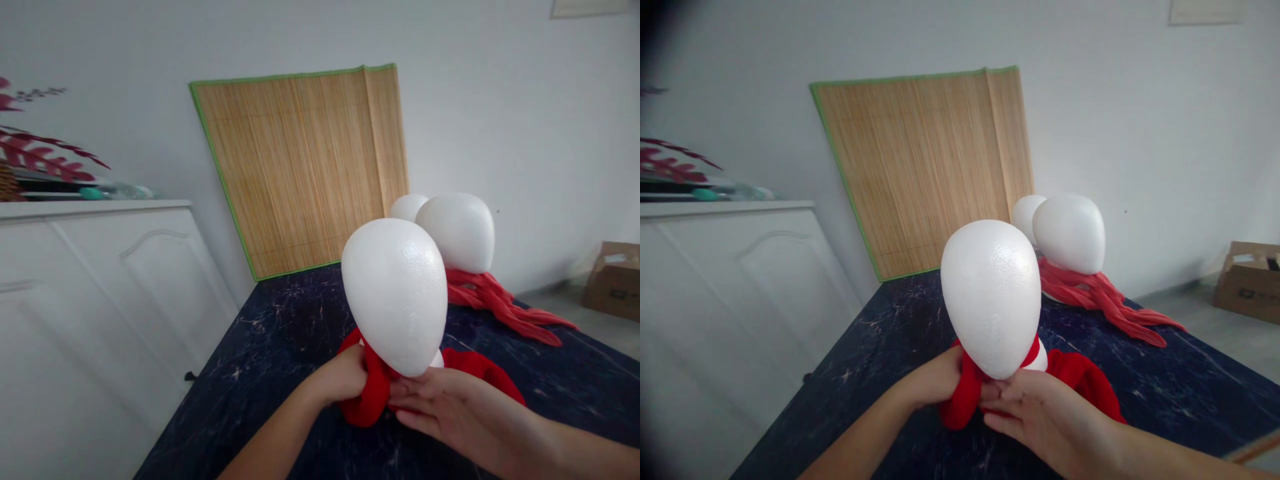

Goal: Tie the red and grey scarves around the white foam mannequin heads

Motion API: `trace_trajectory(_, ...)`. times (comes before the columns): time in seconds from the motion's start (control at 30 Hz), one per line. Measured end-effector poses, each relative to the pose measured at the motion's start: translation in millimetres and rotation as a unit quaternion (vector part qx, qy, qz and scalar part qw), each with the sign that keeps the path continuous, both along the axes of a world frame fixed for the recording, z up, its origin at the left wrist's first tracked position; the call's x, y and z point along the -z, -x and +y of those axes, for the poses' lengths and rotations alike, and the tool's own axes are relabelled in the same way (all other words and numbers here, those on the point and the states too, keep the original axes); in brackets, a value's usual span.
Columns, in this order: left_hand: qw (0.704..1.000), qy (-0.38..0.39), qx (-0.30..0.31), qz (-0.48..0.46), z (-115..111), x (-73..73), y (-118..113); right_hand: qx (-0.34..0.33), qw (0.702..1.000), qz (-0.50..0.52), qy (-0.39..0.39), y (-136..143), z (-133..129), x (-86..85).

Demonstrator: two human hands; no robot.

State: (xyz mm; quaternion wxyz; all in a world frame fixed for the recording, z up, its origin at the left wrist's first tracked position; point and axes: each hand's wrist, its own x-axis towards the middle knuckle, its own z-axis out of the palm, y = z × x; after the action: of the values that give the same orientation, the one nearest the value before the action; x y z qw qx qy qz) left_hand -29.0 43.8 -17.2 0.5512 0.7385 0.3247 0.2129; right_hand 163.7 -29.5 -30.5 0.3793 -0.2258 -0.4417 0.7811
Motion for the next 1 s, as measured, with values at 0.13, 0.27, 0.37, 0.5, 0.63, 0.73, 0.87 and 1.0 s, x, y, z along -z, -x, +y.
trace_trajectory(0.13, 0.989, 0.074, -0.122, -0.031, -19.2, 13.8, -5.1, 0.013, 0.995, -0.099, 0.004, -11.2, 0.0, -0.7)
trace_trajectory(0.27, 0.969, 0.104, -0.203, -0.096, -26.7, 16.7, -12.7, 0.077, 0.871, -0.411, -0.26, -27.1, -1.8, -5.4)
trace_trajectory(0.37, 0.963, 0.077, -0.219, -0.139, -31.0, 17.0, -23.7, 0.133, 0.644, -0.51, -0.554, -25.2, -6.6, -8.9)
trace_trajectory(0.5, 0.955, 0.039, -0.217, -0.199, -38.1, 19.0, -37.6, 0.095, 0.453, -0.517, -0.72, -13.2, -3.3, -10.6)
trace_trajectory(0.63, 0.953, 0.084, -0.262, -0.131, -43.8, 15.9, -35.0, 0.045, 0.389, -0.541, -0.745, -19.4, 12.7, -10.4)
trace_trajectory(0.73, 0.953, 0.125, -0.26, -0.09, -46.1, 7.9, -22.8, 0.033, 0.37, -0.563, -0.738, -37.9, 23.4, -10.9)
trace_trajectory(0.87, 0.947, 0.137, -0.273, -0.097, -48.9, 1.9, -6.2, 0.049, 0.378, -0.583, -0.717, -62.2, 31.5, -12.4)
trace_trajectory(1.0, 0.926, 0.155, -0.289, -0.188, -57.4, 10.7, -3.4, 0.075, 0.413, -0.58, -0.698, -69.4, 33.9, -7.8)
